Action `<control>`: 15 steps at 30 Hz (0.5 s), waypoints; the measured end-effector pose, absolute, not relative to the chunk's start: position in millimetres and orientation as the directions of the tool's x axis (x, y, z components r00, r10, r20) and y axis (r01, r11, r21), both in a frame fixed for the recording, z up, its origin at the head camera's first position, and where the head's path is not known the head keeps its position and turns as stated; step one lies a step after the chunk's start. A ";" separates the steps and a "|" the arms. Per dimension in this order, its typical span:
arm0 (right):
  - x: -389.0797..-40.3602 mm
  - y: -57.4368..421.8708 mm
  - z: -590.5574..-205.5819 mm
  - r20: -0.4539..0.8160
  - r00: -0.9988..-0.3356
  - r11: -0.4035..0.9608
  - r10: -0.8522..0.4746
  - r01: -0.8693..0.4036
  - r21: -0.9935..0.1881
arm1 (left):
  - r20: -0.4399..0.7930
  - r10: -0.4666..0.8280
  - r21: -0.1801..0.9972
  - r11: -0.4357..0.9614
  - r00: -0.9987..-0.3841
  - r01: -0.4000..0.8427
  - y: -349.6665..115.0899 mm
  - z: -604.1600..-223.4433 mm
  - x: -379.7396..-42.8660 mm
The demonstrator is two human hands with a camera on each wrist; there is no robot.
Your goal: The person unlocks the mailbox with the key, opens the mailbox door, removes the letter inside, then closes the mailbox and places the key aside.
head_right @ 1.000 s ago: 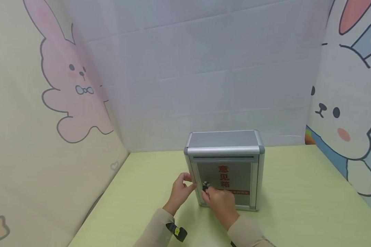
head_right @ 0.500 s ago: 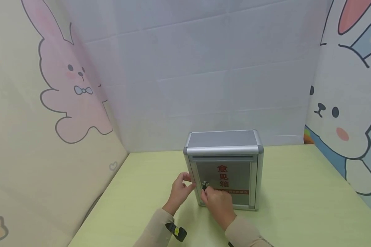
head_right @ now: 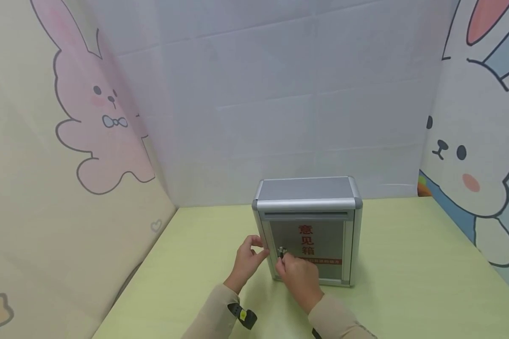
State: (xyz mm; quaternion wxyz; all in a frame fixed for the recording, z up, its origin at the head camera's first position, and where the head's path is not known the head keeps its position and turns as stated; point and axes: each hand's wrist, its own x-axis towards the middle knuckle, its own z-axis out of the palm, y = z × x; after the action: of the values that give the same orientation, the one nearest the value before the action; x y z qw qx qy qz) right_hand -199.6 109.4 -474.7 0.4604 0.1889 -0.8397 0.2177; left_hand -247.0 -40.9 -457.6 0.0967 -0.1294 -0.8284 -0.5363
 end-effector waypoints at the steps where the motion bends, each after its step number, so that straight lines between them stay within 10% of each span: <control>1: -199.7 109.4 -474.2 0.855 -0.505 0.834 -0.116 -0.518 -0.193 | 0.303 0.108 0.863 0.390 -0.947 0.320 -41.0 -458.0 -247.2; 15: -197.8 109.3 -469.6 0.835 -0.537 0.852 -0.116 -0.486 -0.195 | 0.329 0.085 0.859 0.386 -0.940 0.336 -40.1 -462.9 -246.1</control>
State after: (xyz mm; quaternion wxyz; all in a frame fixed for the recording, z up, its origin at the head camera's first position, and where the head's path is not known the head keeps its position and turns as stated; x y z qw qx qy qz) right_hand -197.8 109.3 -469.6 0.4473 0.1766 -0.8520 0.2069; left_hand -246.1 -40.1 -462.9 0.1163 -0.1276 -0.8243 -0.5392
